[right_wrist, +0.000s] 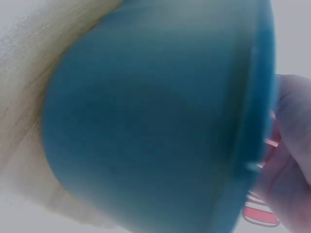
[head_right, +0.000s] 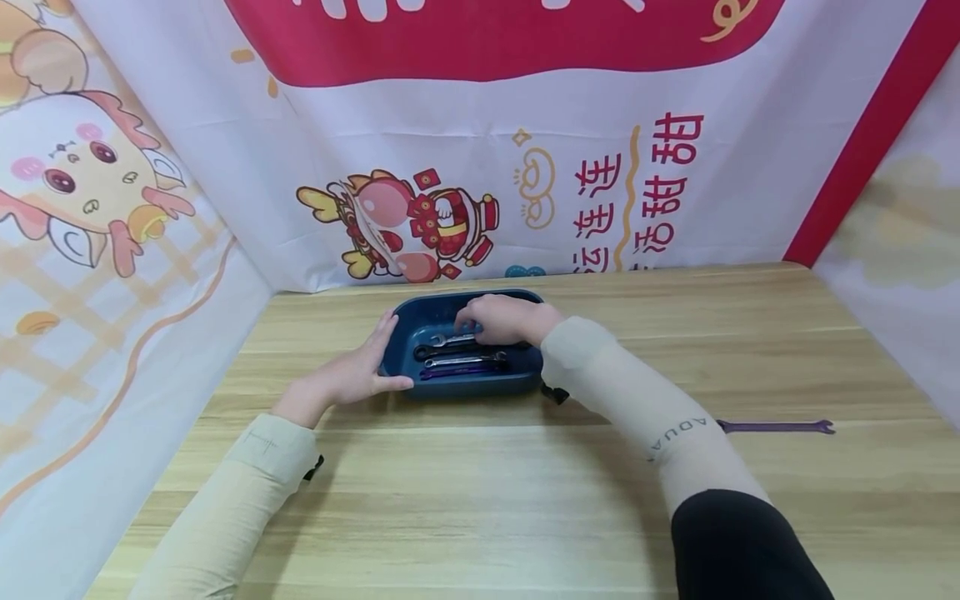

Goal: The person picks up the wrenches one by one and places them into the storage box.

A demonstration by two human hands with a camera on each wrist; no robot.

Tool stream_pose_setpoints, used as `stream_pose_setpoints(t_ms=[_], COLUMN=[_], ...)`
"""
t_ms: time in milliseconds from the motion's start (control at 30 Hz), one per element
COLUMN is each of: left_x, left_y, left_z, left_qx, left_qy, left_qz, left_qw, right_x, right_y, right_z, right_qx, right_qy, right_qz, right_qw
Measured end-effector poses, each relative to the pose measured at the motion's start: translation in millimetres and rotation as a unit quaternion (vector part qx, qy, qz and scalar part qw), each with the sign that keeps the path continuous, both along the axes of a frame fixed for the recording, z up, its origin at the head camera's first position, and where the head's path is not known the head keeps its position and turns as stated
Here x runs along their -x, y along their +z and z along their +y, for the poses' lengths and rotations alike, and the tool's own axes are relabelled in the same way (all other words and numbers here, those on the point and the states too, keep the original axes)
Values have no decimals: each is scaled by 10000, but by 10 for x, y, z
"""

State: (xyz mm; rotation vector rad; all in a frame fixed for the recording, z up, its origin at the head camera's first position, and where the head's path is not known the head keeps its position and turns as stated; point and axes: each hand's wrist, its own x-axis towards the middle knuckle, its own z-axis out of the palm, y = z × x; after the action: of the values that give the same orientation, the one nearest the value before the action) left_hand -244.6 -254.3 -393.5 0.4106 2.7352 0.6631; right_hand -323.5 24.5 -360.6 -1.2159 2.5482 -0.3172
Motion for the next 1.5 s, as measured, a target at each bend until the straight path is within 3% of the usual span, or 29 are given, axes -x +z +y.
stream_pose_setpoints(t_ms=[700,1000,1300,1500], left_x=[6,6,2,5], left_y=[-8,-14,-5,-15], left_z=[-4,-5,-6,-12], left_qx=[84,55,71,28], left_qy=[-6,-25,-60,-49], left_qz=[42,51,83,69], left_qw=[10000,10000,9999,10000], right_x=[-201,-305,-424,-489], right_y=[300,441,488,481], right_z=[314,537,776,932], right_qx=[522,777,1006,1042], right_qy=[205,183,202,39], right_qz=[-76,168,436,370], right_qw=[9984,9967,9938,9939])
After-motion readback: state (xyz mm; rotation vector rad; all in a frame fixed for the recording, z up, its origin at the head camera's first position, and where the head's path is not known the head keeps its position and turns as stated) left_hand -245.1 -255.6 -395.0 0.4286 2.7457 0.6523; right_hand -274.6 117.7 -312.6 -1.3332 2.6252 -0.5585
